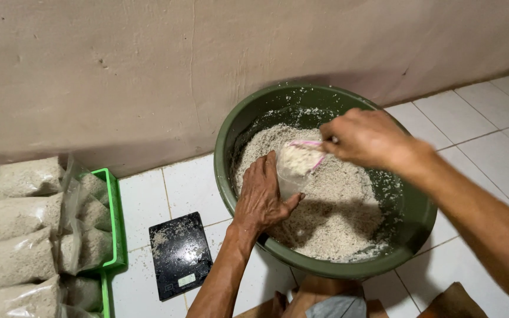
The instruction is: The person scoops a grain-like food mixture into plastic bags, weighs each bag on a digital scale, and places the filled bags into a green tray and a red plastic bag.
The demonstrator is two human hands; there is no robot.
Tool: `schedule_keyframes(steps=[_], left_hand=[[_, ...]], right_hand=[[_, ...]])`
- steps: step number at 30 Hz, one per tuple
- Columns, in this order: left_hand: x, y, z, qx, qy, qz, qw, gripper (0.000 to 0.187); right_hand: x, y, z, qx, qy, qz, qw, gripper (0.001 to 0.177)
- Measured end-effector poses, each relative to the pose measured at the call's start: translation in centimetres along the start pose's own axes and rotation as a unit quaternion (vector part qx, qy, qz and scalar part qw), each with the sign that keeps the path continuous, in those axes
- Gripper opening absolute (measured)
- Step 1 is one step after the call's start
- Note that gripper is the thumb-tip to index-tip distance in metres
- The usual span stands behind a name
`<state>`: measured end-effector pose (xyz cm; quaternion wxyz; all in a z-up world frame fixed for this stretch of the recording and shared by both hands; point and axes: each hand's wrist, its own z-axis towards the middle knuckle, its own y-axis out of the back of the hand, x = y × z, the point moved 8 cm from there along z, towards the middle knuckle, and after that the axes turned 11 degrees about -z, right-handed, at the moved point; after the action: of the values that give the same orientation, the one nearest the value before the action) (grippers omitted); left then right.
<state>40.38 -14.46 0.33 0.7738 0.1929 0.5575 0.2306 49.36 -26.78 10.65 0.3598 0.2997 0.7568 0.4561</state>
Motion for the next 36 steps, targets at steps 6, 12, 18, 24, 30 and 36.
schedule_keyframes(steps=[6, 12, 18, 24, 30, 36], left_hand=[[1.2, -0.3, 0.1, -0.033, 0.011, -0.024, 0.999, 0.098], [0.8, 0.3, -0.1, -0.033, 0.023, -0.026, 0.999, 0.094], [0.7, 0.5, -0.4, -0.048, 0.008, -0.027, 0.998, 0.094], [0.3, 0.7, -0.2, -0.053, 0.005, -0.042, 0.998, 0.091], [0.0, 0.8, -0.2, -0.055, 0.007, -0.037, 0.998, 0.091], [0.5, 0.4, 0.1, -0.051, 0.011, -0.035, 0.998, 0.093]], right_hand=[[5.3, -2.9, -0.7, -0.201, 0.075, -0.244, 0.946, 0.016], [4.3, 1.1, -4.8, -0.225, 0.009, -0.279, 0.933, 0.016], [-2.9, -0.7, -5.6, -0.25, -0.056, -0.165, 0.952, 0.021], [-5.7, -10.2, -2.5, -0.099, -0.059, -0.1, 0.988, 0.022], [-7.8, -23.2, 1.8, -0.055, -0.009, -0.051, 0.997, 0.032], [-2.1, -24.8, 0.7, 0.118, 0.009, 0.041, 0.992, 0.031]])
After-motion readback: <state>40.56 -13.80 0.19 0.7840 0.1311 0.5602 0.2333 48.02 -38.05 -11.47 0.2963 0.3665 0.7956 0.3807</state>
